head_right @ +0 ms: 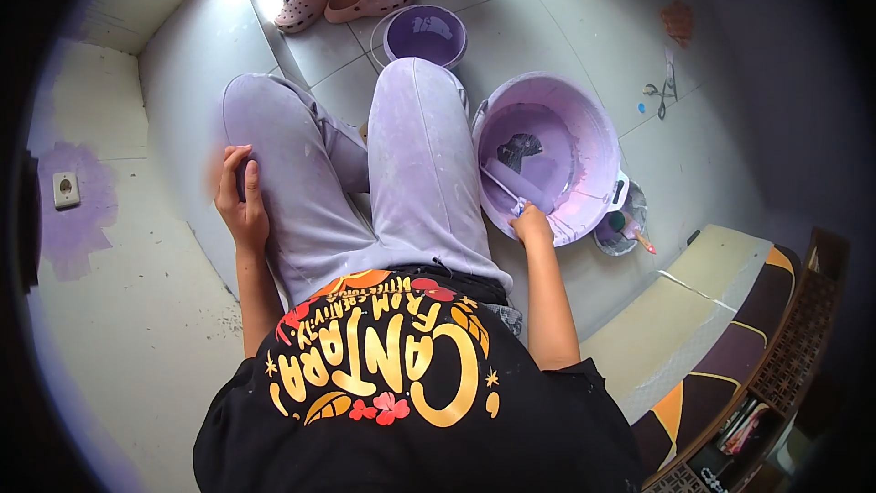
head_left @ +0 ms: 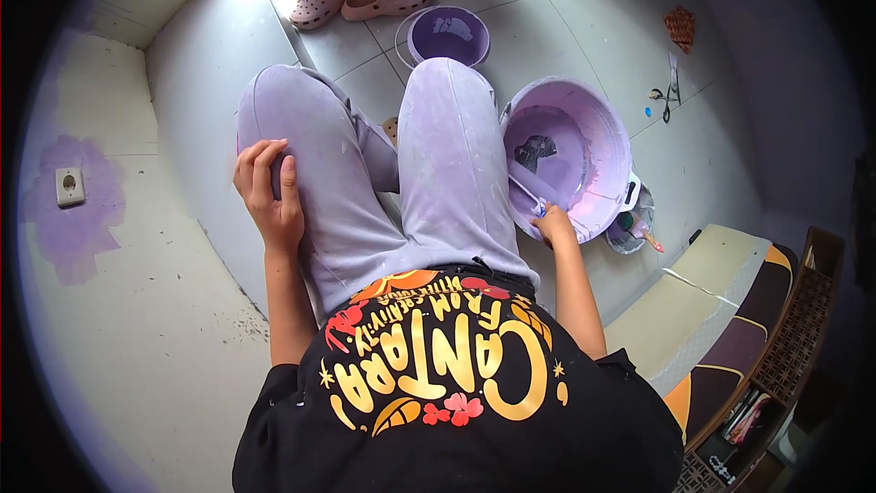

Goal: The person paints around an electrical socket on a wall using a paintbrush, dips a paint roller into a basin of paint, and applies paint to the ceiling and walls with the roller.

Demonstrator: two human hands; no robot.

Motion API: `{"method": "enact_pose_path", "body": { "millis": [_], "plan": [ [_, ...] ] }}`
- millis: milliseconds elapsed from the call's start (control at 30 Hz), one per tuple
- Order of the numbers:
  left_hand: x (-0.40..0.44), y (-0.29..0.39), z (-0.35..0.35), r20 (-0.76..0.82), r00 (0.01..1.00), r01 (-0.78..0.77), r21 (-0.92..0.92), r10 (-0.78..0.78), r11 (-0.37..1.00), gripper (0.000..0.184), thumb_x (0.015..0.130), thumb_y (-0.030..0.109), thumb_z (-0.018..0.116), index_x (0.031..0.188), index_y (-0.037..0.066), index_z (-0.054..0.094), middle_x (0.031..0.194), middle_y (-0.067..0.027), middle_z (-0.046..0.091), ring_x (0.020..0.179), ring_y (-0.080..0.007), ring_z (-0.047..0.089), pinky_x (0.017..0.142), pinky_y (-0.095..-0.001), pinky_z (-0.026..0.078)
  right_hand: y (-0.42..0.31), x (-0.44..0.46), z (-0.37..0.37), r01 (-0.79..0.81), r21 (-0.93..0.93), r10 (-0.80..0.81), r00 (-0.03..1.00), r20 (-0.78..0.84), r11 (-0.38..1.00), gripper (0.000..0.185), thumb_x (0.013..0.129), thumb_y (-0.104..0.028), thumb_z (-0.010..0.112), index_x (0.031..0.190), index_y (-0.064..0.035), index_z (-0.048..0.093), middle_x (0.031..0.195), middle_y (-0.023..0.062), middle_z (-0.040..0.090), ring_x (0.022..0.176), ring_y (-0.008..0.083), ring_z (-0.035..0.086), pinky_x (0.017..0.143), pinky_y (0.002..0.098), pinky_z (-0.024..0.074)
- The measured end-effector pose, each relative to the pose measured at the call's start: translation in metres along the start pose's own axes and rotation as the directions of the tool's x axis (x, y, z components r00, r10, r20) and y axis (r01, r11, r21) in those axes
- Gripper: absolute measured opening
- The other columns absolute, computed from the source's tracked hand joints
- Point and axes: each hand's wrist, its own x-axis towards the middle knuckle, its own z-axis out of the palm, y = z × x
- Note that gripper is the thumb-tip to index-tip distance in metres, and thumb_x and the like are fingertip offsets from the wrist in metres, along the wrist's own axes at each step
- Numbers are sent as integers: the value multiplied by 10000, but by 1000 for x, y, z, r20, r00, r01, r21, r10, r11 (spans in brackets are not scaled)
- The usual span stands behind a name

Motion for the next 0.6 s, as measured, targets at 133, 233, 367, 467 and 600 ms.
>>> {"method": "enact_pose_path", "body": {
  "millis": [133, 233, 367, 467, 600],
  "plan": [
    [-2, -1, -2, -64, 998, 25, -63, -29, 998, 181, 933, 116, 610, 1080, 21, 656, 1131, -131, 602, 1110, -287, 527, 989, -381, 398, 25, 23, 17, 161, -32, -164, 978, -128, 986, 751, 757, -276, 785, 1387, 8, 492, 1074, 289, 678, 974, 399, 685, 824, 443, 542],
    [-15, -17, -9, -260, 952, 106, -214, -161, 971, 187, 941, 90, 565, 1089, -4, 628, 1145, -132, 589, 1086, -263, 537, 963, -363, 415, 57, 37, 27, 88, 166, -50, 974, -223, 982, 815, 741, -285, 783, 1389, 36, 408, 1096, 320, 654, 959, 423, 677, 809, 441, 540],
    [-63, -80, -6, -366, 751, 489, -251, -550, 835, 191, 963, 123, 532, 1081, -12, 598, 1061, -114, 603, 1045, -246, 547, 944, -361, 417, 62, -19, -9, 21, 863, 51, 997, -54, 505, 285, 857, -227, 748, 882, -74, 508, 501, 36, 476, 325, 142, 411, 305, 305, 306],
    [-146, -145, 23, -548, 628, 730, 168, -552, 663, 303, 920, 193, 604, 1141, -11, 563, 1144, -166, 586, 1138, -363, 507, 1006, -454, 376, 62, -54, -26, -83, 994, 22, 996, 82, 75, 217, 908, -255, 724, 958, -122, 561, 614, -33, 462, 453, 58, 411, 378, 221, 307],
    [-208, -191, 90, -602, 438, 893, 378, -668, 245, 494, 937, 358, 576, 1289, 27, 471, 1371, -154, 465, 1341, -352, 380, 1089, -562, 284, 34, -102, -35, -182, 973, -22, 983, 181, -145, 196, 909, -168, 668, 1057, -116, 550, 867, 17, 589, 730, 151, 609, 590, 302, 505]
  ]
}}
